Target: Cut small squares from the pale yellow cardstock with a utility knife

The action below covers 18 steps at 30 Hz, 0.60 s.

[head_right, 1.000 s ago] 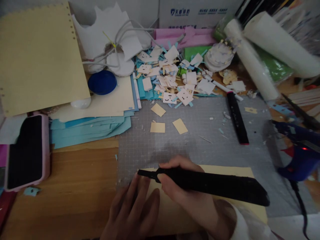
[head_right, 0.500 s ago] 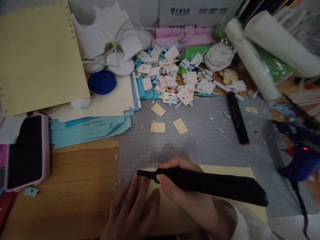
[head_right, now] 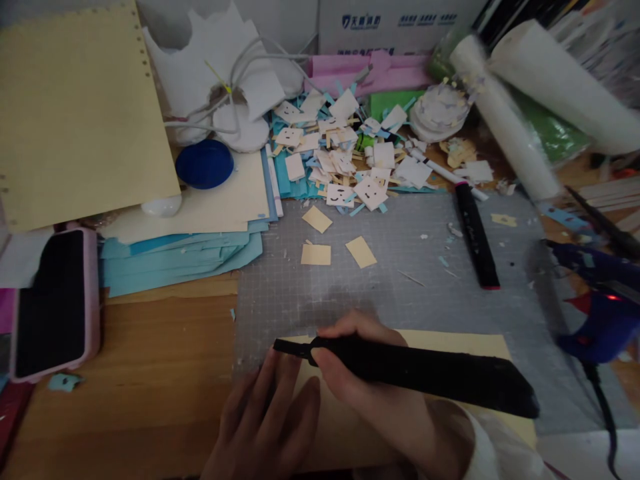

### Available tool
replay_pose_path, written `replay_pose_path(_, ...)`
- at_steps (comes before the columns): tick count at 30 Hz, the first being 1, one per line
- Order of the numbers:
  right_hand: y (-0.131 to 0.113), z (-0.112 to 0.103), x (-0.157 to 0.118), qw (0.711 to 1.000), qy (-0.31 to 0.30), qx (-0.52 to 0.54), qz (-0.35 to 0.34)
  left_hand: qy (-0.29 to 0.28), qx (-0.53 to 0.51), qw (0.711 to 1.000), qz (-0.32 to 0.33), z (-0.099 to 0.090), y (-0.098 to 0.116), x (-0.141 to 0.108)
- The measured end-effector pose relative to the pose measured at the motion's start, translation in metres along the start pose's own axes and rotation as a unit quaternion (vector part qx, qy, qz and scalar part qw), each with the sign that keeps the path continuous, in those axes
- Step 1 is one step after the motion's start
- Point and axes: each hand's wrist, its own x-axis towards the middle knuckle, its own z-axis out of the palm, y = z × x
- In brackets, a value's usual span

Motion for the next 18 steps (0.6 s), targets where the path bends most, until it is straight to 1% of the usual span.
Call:
replay_pose_path(3,-0.003,0.0,-0.001,1.0,0.003,-0.005,0.007,0.008,-0.005,1.0,-0.019,0.001,0.001,-0.001)
replay_pose_path(5,-0.007,0.0,-0.002,0.999,-0.001,-0.025,0.029,0.008,-0.008,1.0,-0.023,0.001,0.001,-0.001)
replay_pose_path(7,-0.009,-0.002,-0.002,0.998,-0.003,-0.052,0.045,-0.001,-0.01,1.0,-0.013,0.0,0.0,-0.002)
replay_pose_path(10,-0.01,-0.004,-0.001,0.996,-0.005,-0.079,0.032,-0.011,-0.012,1.0,0.0,-0.001,-0.002,-0.002)
replay_pose_path(13,-0.011,-0.005,-0.001,0.996,-0.014,-0.082,0.034,-0.008,-0.012,1.0,-0.004,-0.001,-0.002,-0.001)
replay_pose_path(18,-0.016,-0.004,-0.003,0.995,0.007,-0.063,0.082,-0.005,-0.008,1.0,-0.004,-0.001,-0.002,0.001)
